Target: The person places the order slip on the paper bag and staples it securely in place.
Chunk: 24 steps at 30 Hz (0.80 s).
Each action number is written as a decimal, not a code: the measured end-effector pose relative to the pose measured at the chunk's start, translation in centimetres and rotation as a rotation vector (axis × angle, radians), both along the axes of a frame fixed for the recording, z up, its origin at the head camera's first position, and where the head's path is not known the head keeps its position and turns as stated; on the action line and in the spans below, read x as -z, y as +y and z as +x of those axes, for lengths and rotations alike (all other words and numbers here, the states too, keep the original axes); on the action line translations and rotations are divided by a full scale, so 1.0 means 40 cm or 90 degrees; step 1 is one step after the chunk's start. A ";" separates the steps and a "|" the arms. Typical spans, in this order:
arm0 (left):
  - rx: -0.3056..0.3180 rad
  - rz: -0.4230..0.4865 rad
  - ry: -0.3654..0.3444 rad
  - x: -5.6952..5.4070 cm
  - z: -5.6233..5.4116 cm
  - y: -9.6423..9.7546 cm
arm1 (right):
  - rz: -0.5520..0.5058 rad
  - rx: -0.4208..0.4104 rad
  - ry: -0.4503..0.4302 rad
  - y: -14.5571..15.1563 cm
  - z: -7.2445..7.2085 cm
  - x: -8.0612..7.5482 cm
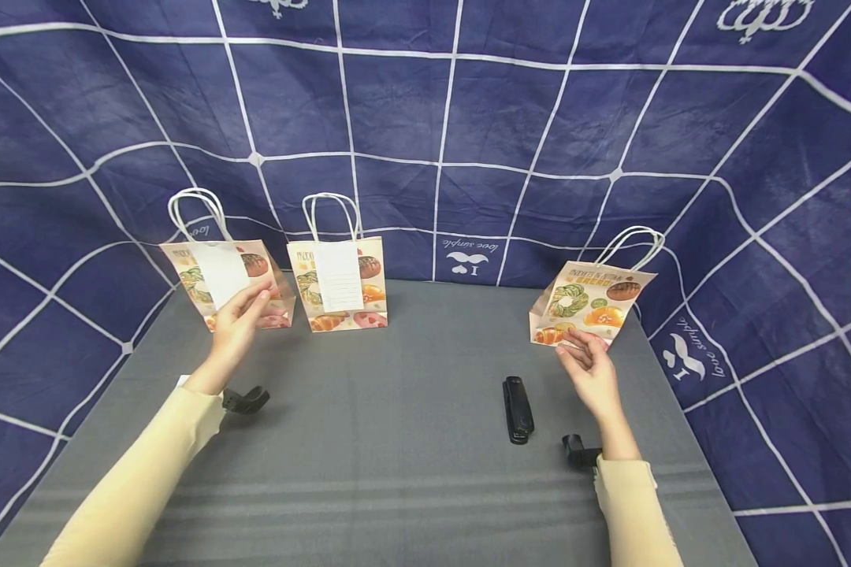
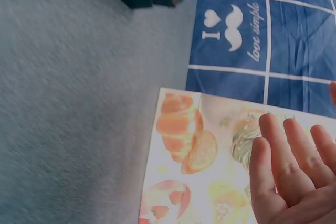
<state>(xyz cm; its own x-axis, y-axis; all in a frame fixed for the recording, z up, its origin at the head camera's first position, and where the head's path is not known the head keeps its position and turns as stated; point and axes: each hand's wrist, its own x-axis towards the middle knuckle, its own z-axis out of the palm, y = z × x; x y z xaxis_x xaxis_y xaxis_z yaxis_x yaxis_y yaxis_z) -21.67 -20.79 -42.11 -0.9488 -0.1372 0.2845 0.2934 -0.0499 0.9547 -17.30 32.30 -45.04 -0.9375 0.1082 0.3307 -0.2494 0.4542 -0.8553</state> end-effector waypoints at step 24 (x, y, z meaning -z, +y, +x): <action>-0.066 -0.150 -0.026 0.073 0.102 -0.124 | -0.112 -0.014 0.072 0.043 -0.075 -0.006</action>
<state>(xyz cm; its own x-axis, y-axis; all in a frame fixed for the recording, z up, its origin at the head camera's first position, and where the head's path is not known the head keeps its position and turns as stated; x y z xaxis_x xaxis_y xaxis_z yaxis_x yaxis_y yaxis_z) -17.58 -25.74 -45.02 -0.9443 -0.1694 0.2821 0.2466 0.2030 0.9476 -20.29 34.01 -44.79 -0.8981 0.1529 0.4123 -0.3570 0.2936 -0.8868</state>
